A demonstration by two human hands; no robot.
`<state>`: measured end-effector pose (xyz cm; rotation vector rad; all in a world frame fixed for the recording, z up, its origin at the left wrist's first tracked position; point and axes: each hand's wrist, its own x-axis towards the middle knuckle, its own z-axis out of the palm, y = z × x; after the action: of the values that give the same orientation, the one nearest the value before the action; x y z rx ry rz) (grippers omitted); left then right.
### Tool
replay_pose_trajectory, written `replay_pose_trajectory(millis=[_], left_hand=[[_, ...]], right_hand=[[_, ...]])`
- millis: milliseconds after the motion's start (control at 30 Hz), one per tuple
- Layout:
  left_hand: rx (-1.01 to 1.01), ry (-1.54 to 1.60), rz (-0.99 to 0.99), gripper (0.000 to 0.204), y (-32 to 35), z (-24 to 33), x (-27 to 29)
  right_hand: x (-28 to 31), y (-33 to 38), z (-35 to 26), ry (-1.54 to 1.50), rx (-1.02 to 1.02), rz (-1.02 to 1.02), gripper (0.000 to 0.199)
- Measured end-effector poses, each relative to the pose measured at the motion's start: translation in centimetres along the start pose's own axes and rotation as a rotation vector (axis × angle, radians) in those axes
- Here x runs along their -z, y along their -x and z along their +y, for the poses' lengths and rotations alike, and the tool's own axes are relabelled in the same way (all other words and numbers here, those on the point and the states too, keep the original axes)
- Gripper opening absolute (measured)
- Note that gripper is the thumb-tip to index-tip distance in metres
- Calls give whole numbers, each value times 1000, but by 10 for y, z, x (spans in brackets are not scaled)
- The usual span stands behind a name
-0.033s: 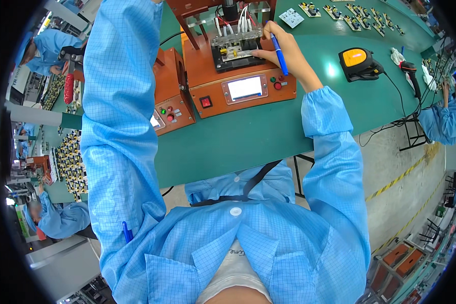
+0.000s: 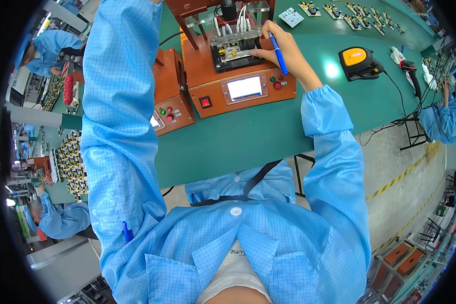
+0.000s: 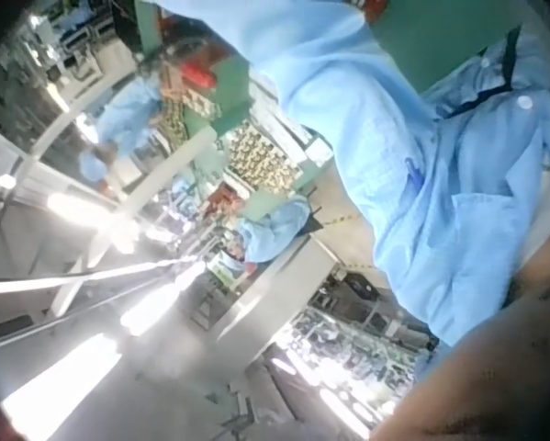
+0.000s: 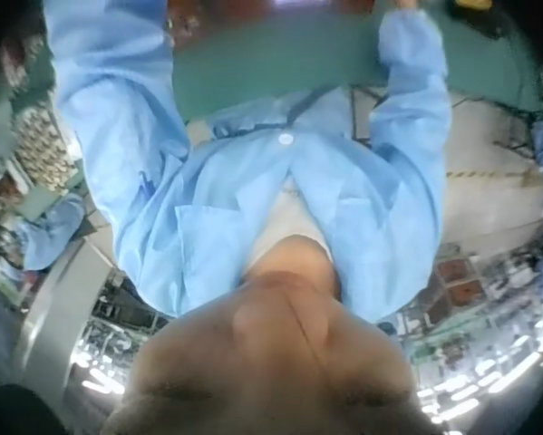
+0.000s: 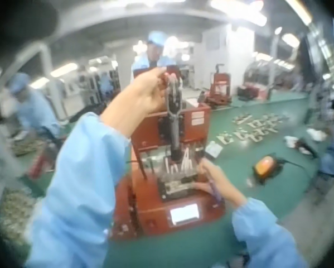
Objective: Placing circuit boards into a testing fixture, operating the fixture, and sorting the boards.
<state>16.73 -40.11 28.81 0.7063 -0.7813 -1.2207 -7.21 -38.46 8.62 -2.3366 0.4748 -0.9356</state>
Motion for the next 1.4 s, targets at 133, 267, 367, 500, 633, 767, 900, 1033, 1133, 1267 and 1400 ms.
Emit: replay_pose_trajectory(millis=[133,267,367,500,633,767,900,1033,1133,1267,1400], left_hand=[[-137,-43,-23,20,-4,-2,2],[-243,-231,-44,21,27,-6,-20],[-752,-554,-167,23,77,-5,-50],[-1149,-1273,-174,22,175,-63,-36],[-1868,-2399,47,36,214,-66,19],[-887,-2256,545,50,325,-12,16],[-1630,-1394,-77,47,285,46,144],[-1843,-985,-304,28,259,50,146],[-1178,-1111,200,11,291,98,92],[-722,-680,235,23,220,163,137],[401,161,83,30,177,198,195]], right_hand=[[-3,-2,0,-21,2,-14,48],[14,12,-2,-41,20,22,42],[27,28,-12,-196,-25,193,35],[25,61,-37,-182,-230,544,31],[-13,82,-72,-430,1,663,25],[-58,73,-106,-157,168,219,15],[-123,29,-151,-440,29,-134,18],[-167,-6,-134,-512,-23,-133,31],[-179,-23,-137,-378,56,-83,40],[-204,-36,-144,-293,78,-54,47],[-220,-44,-142,-344,132,34,50]])
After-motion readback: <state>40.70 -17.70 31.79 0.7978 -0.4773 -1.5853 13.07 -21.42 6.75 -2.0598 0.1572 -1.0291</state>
